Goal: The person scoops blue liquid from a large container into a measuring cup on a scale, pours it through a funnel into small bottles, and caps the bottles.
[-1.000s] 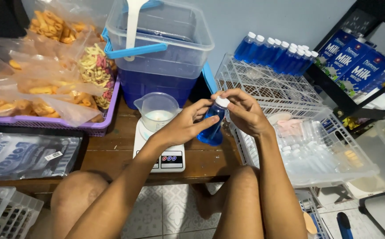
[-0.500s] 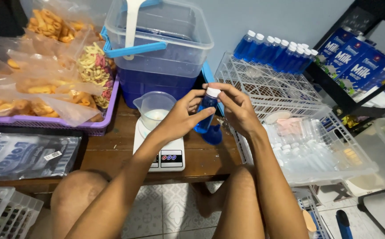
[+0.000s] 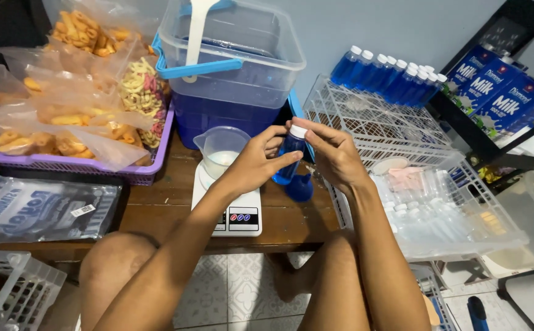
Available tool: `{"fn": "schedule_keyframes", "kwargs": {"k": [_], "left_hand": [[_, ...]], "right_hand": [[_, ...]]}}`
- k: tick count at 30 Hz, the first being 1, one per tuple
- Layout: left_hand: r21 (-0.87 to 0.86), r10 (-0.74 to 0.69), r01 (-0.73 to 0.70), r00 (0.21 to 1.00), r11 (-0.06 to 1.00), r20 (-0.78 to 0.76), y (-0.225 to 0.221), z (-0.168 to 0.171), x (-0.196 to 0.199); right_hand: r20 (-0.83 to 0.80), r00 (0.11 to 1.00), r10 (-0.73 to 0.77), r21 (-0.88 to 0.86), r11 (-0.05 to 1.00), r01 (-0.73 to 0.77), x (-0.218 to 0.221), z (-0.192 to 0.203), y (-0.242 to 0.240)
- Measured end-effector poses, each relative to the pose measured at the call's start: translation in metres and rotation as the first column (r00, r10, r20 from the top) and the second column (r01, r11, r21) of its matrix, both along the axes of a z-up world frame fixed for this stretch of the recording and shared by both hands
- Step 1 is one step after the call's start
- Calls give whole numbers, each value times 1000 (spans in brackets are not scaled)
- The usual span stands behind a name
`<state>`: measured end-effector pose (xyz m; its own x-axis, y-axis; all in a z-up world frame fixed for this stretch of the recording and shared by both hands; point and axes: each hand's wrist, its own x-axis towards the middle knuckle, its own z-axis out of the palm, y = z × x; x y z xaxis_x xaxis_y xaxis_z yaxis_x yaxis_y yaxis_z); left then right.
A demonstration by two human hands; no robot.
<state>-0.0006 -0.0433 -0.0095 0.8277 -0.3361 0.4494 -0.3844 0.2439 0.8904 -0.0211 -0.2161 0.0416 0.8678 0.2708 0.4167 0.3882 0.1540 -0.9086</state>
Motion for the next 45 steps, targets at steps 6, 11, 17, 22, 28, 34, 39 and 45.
{"fn": "schedule_keyframes", "kwargs": {"k": [6, 11, 17, 22, 28, 34, 39, 45], "left_hand": [[-16, 92, -94, 990, 995, -102, -1, -8, 2], [60, 273, -267, 952, 962, -140, -16, 4, -10], [226, 512, -493, 858, 840, -34, -25, -3, -5], [270, 532, -505, 846, 819, -31, -45, -7, -1], [-59, 313, -316, 948, 947, -65, -70, 16, -5], [-439, -118, -60, 923, 897, -368, -89, 11, -2], [-181, -76, -38, 809, 983, -582, -121, -3, 2], [30, -107, 161, 772, 987, -626, -130, -15, -14]], "right_hand": [[2, 998, -67, -39, 997, 67, -6, 7, 10], [52, 979, -197, -38, 979, 200, 19, -15, 11], [29, 973, -230, -260, 938, 229, -6, -1, 21], [-127, 942, -311, -303, 916, 262, 14, -11, -1], [-275, 906, -322, -72, 946, 315, 34, -6, -44], [-426, 831, -356, 135, 884, 448, 44, 31, -78], [-518, 707, -482, 102, 785, 611, 102, 27, -153], [-355, 564, -746, -120, 635, 763, 168, 22, -220]]}}
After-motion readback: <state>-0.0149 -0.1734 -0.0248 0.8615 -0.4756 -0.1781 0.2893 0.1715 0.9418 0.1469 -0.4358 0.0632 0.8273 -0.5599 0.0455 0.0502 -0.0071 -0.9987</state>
